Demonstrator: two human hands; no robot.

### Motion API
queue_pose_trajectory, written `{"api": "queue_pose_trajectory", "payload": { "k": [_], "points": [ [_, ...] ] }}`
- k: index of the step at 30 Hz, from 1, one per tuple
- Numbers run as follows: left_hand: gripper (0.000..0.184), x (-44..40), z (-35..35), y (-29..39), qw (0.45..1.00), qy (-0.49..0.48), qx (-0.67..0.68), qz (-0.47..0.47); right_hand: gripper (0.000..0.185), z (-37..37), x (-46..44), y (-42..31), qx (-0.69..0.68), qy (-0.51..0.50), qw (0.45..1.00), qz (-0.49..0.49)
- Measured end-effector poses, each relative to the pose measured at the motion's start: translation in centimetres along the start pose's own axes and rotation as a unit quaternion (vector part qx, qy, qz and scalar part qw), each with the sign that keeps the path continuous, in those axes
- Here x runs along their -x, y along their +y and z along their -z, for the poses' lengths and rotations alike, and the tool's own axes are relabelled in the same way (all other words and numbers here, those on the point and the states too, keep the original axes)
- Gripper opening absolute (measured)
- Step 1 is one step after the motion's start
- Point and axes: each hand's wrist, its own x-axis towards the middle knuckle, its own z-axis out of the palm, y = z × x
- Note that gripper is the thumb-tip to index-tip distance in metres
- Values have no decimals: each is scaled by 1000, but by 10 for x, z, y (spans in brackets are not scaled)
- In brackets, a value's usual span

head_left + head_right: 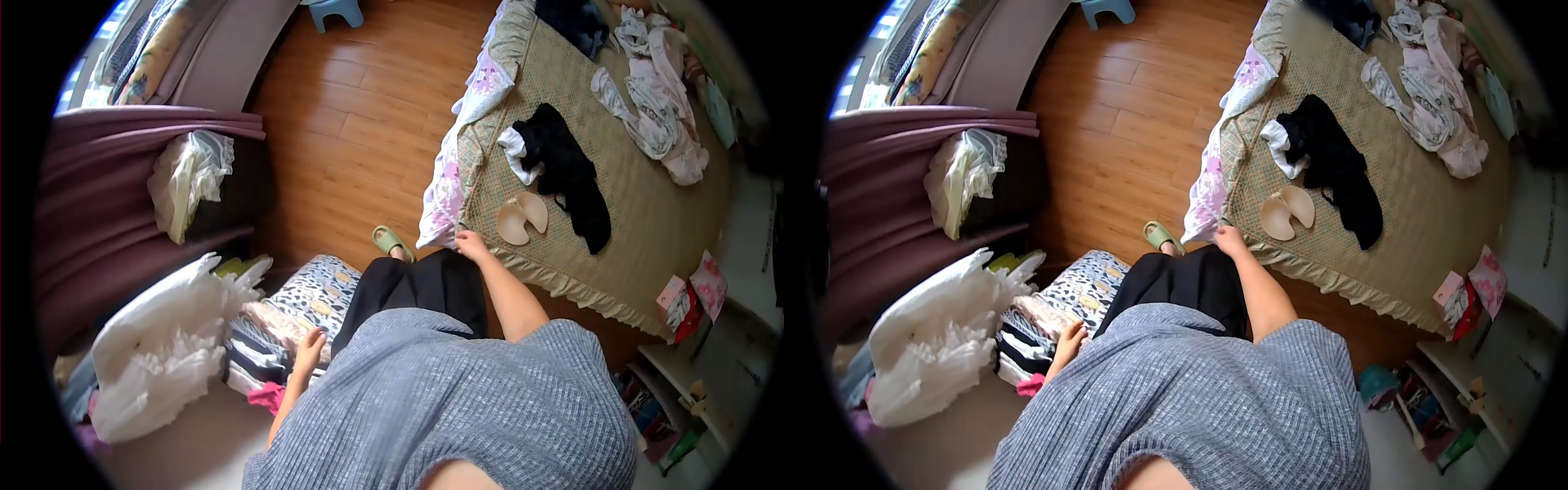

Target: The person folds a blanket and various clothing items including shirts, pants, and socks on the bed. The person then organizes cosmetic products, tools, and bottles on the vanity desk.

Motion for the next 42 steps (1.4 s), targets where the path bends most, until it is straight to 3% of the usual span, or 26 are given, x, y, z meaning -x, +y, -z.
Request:
{"api": "queue_pose_trajectory", "payload": {
  "k": [1, 3, 7, 8, 11, 12, 15, 18, 21, 24, 27, 30, 32, 33, 35, 37, 39, 40, 41, 42],
  "points": [
    [39, -3, 13, 21, 998, 40, -8, 56, 31, -13, -3, -17, 94, 15, 993, 76],
    [40, -14, 35, 60, 994, 53, -24, 91, 31, -19, 18, -83, 61, 26, 994, 90],
    [37, -86, 76, 78, 993, -18, -77, -84, 32, -29, 6, -120, -13, 9, 993, 121],
    [37, -102, 82, 88, 991, -31, -98, -92, 30, -28, 2, -118, 7, 45, 991, 130],
    [37, -109, 69, 160, 981, -51, -134, -127, 33, -37, -55, -53, -35, 91, 993, 69],
    [37, -113, 67, 177, 977, -51, -156, -137, 33, -19, -40, -70, -89, 108, 990, 11],
    [36, -114, 49, 240, 952, -57, -256, -155, 35, 15, -66, -56, -73, 239, 966, -72],
    [39, -138, 38, 290, 923, -119, -330, -158, 38, 63, -94, -51, -18, 422, 902, -89],
    [39, -174, 22, 352, 888, -162, -401, -158, 35, 125, -94, -92, -46, 478, 864, -148],
    [41, -224, 15, 412, 854, -187, -452, -179, 39, 160, -131, -89, -71, 522, 837, -150],
    [41, -281, 14, 456, 898, -192, -378, -122, 49, 182, -141, -99, -37, 504, 836, -213],
    [40, -298, -23, 530, 877, -219, -418, -91, 61, 209, -149, -81, -204, 410, 848, -269],
    [39, -312, -44, 562, 853, -227, -461, -97, 64, 236, -137, -72, -341, 407, 806, -260],
    [38, -324, -53, 574, 835, -237, -484, -115, 55, 248, -132, -65, -353, 424, 784, -283],
    [38, -353, -65, 589, 787, -254, -533, -183, 41, 272, -92, -76, -585, 475, 638, -159],
    [37, -386, -81, 604, 708, -268, -586, -290, 27, 299, -47, -81, -693, 443, 552, -133],
    [36, -409, -113, 643, 609, -301, -640, -360, 19, 309, -15, -57, -707, 497, 503, 8],
    [34, -414, -139, 672, 539, -322, -680, -379, 18, 317, 9, -67, -679, 549, 487, 22],
    [31, -416, -161, 699, 579, -365, -646, -339, 16, 332, 43, -90, -647, 600, 470, 36],
    [32, -445, -173, 714, 565, -393, -640, -343, 18, 345, 75, -114, -655, 604, 448, 72]
  ]
}}
